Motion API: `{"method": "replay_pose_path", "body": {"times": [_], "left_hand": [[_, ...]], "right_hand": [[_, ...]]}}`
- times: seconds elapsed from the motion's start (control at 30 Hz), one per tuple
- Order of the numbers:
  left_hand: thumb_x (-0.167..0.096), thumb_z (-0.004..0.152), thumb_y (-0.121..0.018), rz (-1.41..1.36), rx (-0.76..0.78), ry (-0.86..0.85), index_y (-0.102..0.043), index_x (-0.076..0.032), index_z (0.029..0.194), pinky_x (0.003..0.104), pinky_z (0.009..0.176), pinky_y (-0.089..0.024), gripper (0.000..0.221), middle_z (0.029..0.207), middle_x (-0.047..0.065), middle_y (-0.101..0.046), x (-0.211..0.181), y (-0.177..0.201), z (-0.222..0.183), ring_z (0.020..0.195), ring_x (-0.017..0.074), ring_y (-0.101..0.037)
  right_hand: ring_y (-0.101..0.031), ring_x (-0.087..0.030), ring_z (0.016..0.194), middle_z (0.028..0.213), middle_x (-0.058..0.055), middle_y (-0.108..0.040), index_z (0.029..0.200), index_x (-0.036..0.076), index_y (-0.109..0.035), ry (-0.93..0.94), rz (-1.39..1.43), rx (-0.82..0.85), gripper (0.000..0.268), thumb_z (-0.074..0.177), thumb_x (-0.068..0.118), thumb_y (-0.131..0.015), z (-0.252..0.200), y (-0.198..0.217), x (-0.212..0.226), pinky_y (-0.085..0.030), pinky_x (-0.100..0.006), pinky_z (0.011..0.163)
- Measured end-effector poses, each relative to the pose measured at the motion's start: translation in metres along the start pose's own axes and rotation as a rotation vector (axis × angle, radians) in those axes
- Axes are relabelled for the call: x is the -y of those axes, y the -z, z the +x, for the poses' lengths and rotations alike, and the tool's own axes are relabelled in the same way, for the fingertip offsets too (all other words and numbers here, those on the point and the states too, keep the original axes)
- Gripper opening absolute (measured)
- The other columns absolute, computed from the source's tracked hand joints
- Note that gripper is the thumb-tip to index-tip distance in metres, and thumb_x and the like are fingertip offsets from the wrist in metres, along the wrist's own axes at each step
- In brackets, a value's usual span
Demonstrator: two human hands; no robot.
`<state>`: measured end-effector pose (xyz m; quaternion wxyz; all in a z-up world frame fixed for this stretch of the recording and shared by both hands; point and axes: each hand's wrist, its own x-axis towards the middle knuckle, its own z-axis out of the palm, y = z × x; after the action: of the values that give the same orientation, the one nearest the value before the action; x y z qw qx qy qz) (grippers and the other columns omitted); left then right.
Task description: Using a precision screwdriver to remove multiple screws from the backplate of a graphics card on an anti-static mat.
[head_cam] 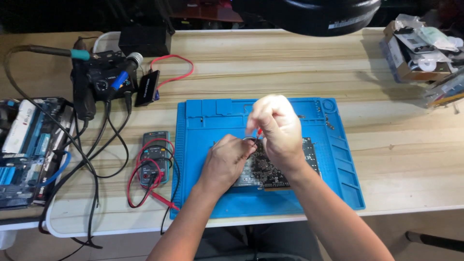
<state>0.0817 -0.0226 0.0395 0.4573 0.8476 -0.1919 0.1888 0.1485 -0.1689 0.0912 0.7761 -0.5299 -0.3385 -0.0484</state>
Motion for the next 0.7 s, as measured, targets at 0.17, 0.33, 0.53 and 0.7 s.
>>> {"method": "replay_pose_path", "body": {"times": [0.17,0.33,0.53,0.7], "left_hand": [[-0.009,0.103,-0.076,0.030,-0.021,-0.024,-0.079,-0.026,0.099,0.038,0.075,-0.062,0.018,0.073,-0.004,-0.062,0.015,-0.012,-0.010,0.086,0.0236,-0.072],[0.002,0.110,-0.065,-0.168,-0.026,-0.034,-0.070,0.004,0.093,0.052,0.072,-0.060,0.018,0.063,0.017,-0.058,-0.014,0.007,0.002,0.070,0.0403,-0.064],[-0.009,0.103,-0.080,0.055,-0.070,-0.022,-0.072,-0.012,0.083,0.038,0.074,-0.059,0.022,0.068,0.005,-0.063,0.010,-0.013,-0.010,0.077,0.0328,-0.066],[-0.023,0.094,-0.087,0.293,-0.063,-0.073,-0.071,-0.020,0.087,0.043,0.092,-0.053,0.017,0.083,-0.004,-0.061,0.016,-0.013,-0.012,0.098,0.0235,-0.066]], "right_hand": [[-0.062,-0.018,0.073,0.081,-0.005,-0.069,0.103,0.003,-0.083,0.331,-0.645,-0.147,0.018,0.095,0.016,-0.093,-0.018,0.007,0.024,-0.057,-0.032,0.071],[-0.074,-0.024,0.085,0.097,-0.008,-0.080,0.117,0.007,-0.085,0.235,-0.597,-0.060,0.019,0.099,0.014,-0.085,-0.019,-0.001,0.035,-0.065,-0.039,0.082],[-0.068,-0.025,0.077,0.091,-0.010,-0.078,0.112,0.003,-0.086,0.261,-0.556,-0.091,0.014,0.099,-0.001,-0.082,-0.017,-0.013,0.042,-0.062,-0.039,0.081],[-0.068,-0.021,0.084,0.092,-0.007,-0.077,0.111,0.007,-0.085,0.271,-0.577,-0.082,0.013,0.098,0.004,-0.085,-0.022,0.003,0.033,-0.060,-0.038,0.084]]}}
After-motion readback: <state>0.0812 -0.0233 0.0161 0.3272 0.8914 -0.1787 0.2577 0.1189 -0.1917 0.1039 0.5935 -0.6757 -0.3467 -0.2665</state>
